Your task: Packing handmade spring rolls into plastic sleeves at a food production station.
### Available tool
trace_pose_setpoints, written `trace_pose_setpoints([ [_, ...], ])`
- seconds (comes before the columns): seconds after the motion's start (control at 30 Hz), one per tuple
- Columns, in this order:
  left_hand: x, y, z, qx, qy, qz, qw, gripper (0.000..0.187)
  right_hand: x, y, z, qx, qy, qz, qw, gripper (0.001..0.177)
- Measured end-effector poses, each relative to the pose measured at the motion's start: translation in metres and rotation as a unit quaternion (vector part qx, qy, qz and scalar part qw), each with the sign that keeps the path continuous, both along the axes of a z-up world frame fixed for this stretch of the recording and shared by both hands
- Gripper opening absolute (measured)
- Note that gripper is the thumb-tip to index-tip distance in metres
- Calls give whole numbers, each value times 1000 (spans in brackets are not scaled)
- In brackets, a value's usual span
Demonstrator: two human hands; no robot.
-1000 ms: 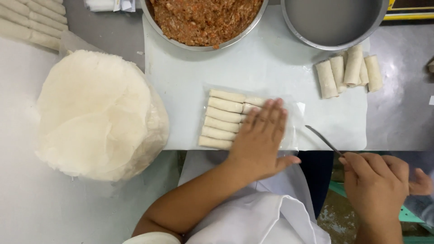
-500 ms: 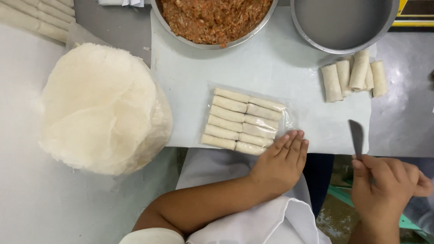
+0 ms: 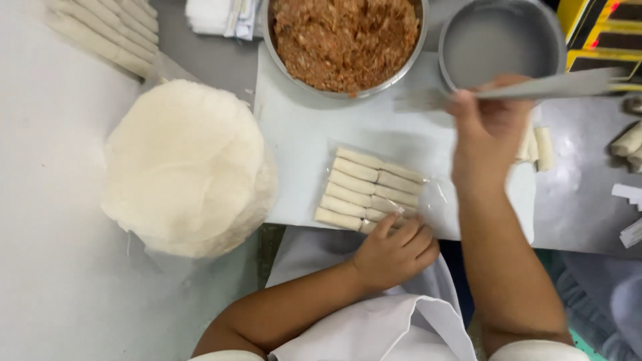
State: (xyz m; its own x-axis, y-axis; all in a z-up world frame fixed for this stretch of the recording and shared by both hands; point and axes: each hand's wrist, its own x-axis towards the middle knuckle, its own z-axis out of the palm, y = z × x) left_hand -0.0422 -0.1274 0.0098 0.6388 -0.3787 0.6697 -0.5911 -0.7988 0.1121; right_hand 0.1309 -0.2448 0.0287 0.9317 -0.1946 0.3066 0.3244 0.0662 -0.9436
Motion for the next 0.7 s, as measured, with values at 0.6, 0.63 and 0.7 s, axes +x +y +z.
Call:
trace_pose_setpoints([
  [0.6, -8, -19, -45, -131, -104, -53, 985, 17, 19, 15, 8, -417, 198, 167, 871, 26],
  [0.63, -7, -18, -42, -144, -104, -48, 983, 15, 2, 2, 23, -486, 170, 206, 832, 24],
  [0.7, -5, -14, -27, -157, -105, -45, 981, 14, -32, -29, 40, -550, 142, 241, 787, 23],
])
